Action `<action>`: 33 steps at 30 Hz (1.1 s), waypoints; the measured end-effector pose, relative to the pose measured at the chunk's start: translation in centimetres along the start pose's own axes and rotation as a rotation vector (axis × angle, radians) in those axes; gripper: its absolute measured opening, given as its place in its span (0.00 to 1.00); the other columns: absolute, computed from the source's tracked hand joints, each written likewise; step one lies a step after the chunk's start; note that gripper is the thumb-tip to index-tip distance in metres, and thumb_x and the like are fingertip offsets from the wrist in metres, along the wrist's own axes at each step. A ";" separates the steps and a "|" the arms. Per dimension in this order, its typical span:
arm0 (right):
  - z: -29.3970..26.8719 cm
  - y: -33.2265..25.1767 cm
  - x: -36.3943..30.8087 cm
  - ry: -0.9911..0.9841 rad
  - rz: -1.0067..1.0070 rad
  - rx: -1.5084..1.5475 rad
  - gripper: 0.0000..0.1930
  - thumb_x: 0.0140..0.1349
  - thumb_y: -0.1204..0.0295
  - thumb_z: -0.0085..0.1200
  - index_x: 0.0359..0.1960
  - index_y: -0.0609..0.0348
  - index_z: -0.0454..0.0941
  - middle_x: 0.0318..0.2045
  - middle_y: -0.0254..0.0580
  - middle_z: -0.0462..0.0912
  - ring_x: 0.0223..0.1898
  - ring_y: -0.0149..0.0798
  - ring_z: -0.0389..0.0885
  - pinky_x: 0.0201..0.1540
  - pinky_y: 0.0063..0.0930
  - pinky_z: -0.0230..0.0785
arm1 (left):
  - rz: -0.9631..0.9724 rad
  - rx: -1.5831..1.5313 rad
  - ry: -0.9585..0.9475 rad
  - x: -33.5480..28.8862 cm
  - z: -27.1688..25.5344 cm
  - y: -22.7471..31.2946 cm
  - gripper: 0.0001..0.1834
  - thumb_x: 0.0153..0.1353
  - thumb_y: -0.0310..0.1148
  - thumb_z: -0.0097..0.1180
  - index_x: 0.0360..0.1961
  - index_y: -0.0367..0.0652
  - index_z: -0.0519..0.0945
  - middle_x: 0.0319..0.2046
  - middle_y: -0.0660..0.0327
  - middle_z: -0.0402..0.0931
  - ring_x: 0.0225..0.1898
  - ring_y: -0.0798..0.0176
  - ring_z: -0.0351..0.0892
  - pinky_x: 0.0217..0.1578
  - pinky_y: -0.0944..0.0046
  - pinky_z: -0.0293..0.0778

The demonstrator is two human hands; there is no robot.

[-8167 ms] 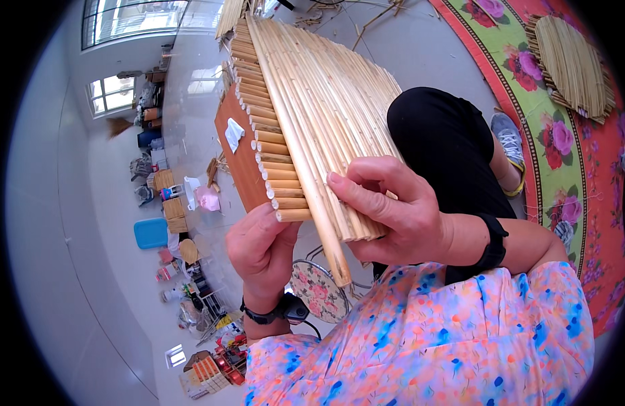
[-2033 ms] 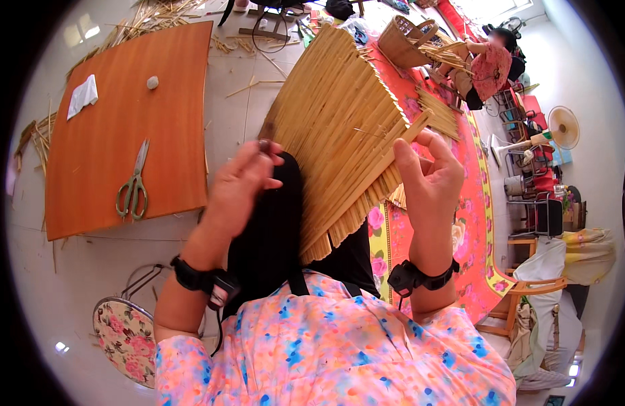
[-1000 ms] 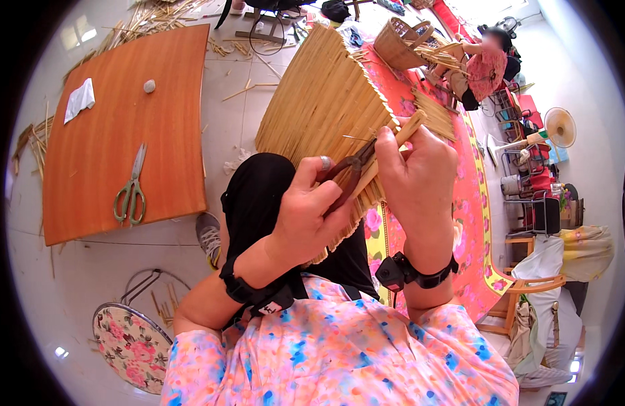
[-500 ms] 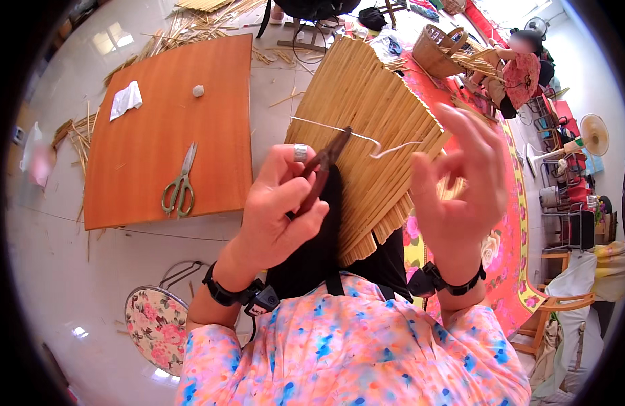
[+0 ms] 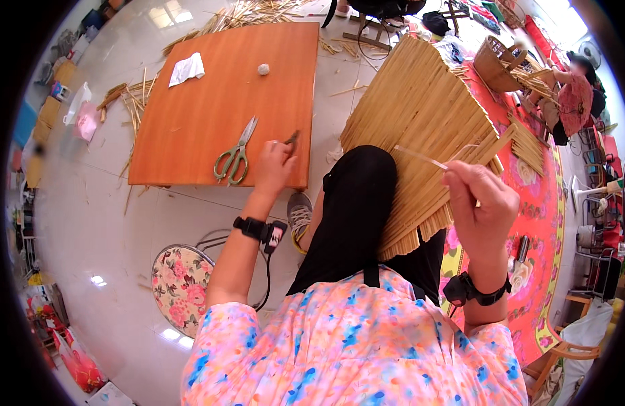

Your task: The person weaves a thin white string through the ends of a bundle of bamboo strips held in their hands. They use a needle to thread the string and pull it tight to secure the strips together. The person occasionally uses pliers to cut the string and scissors are visible on the table.

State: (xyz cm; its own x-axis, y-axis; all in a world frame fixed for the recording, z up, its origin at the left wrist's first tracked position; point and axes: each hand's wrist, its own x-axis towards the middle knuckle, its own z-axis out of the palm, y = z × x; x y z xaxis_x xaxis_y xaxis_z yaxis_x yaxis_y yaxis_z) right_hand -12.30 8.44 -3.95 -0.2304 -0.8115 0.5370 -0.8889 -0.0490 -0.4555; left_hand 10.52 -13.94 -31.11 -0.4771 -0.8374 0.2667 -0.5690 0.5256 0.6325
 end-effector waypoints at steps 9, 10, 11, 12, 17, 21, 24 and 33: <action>0.8 0.5 -2.7 -0.068 -0.258 0.078 0.08 0.51 0.75 0.59 0.33 0.56 0.76 0.21 0.36 0.74 0.24 0.38 0.78 0.25 0.30 0.72 | -0.059 0.428 0.079 -0.4 4.3 -5.5 0.28 0.56 0.39 0.64 0.57 0.45 0.70 0.53 0.49 0.70 0.58 0.44 0.67 0.56 0.47 0.66; 1.2 0.5 -2.8 -0.081 -0.284 0.080 0.07 0.50 0.74 0.58 0.32 0.56 0.75 0.21 0.35 0.72 0.25 0.38 0.77 0.26 0.30 0.72 | -0.048 0.408 0.101 -0.6 4.2 -5.7 0.29 0.56 0.39 0.63 0.58 0.44 0.69 0.53 0.47 0.70 0.58 0.43 0.67 0.56 0.46 0.65; 1.6 0.5 -3.2 -0.079 -0.286 0.116 0.06 0.50 0.74 0.56 0.28 0.56 0.72 0.21 0.34 0.70 0.25 0.38 0.76 0.27 0.30 0.71 | -0.040 0.421 0.098 -0.6 4.5 -5.7 0.29 0.57 0.39 0.63 0.58 0.43 0.69 0.53 0.46 0.69 0.57 0.42 0.67 0.56 0.45 0.65; 1.9 0.4 -3.4 -0.084 -0.301 0.119 0.06 0.48 0.74 0.55 0.27 0.57 0.71 0.21 0.35 0.70 0.25 0.38 0.75 0.26 0.30 0.71 | -0.039 0.441 0.101 -0.8 4.7 -5.7 0.29 0.57 0.39 0.63 0.58 0.42 0.69 0.53 0.45 0.69 0.57 0.41 0.67 0.56 0.45 0.64; 2.5 -0.2 -3.3 -0.022 -0.398 0.164 0.09 0.46 0.73 0.56 0.29 0.59 0.73 0.22 0.35 0.68 0.24 0.35 0.73 0.24 0.26 0.69 | -0.021 0.371 0.118 -0.2 3.4 -4.5 0.32 0.59 0.39 0.61 0.62 0.41 0.65 0.57 0.44 0.64 0.59 0.43 0.64 0.56 0.49 0.65; 2.9 -0.5 -2.9 0.092 -0.398 0.233 0.11 0.45 0.72 0.56 0.31 0.60 0.73 0.22 0.35 0.67 0.24 0.34 0.73 0.23 0.24 0.68 | 0.163 -0.386 -0.001 2.1 -1.6 11.7 0.29 0.62 0.38 0.58 0.63 0.43 0.64 0.61 0.51 0.62 0.64 0.47 0.61 0.56 0.54 0.66; 2.4 -1.2 -1.9 0.211 -0.424 0.233 0.12 0.44 0.72 0.57 0.31 0.63 0.75 0.22 0.34 0.68 0.23 0.32 0.73 0.22 0.23 0.68 | 0.344 -0.814 0.057 0.5 -5.3 23.8 0.20 0.67 0.38 0.51 0.57 0.45 0.69 0.63 0.55 0.62 0.66 0.48 0.59 0.57 0.52 0.67; 0.4 1.0 -1.6 0.767 -0.398 0.466 0.09 0.50 0.81 0.54 0.35 0.65 0.78 0.31 0.37 0.77 0.23 0.31 0.74 0.22 0.18 0.67 | 0.331 -1.147 -0.205 -0.5 -4.9 30.3 0.07 0.71 0.33 0.43 0.35 0.47 0.70 0.37 0.58 0.74 0.44 0.52 0.74 0.43 0.53 0.73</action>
State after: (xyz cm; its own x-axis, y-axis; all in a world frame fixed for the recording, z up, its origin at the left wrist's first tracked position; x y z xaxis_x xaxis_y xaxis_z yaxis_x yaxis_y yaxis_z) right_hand -12.64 9.42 -5.56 -0.2889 -0.0951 0.9526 -0.7503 -0.5956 -0.2870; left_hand -3.20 1.64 -8.51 -0.6436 -0.5938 0.4829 0.4757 0.1839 0.8602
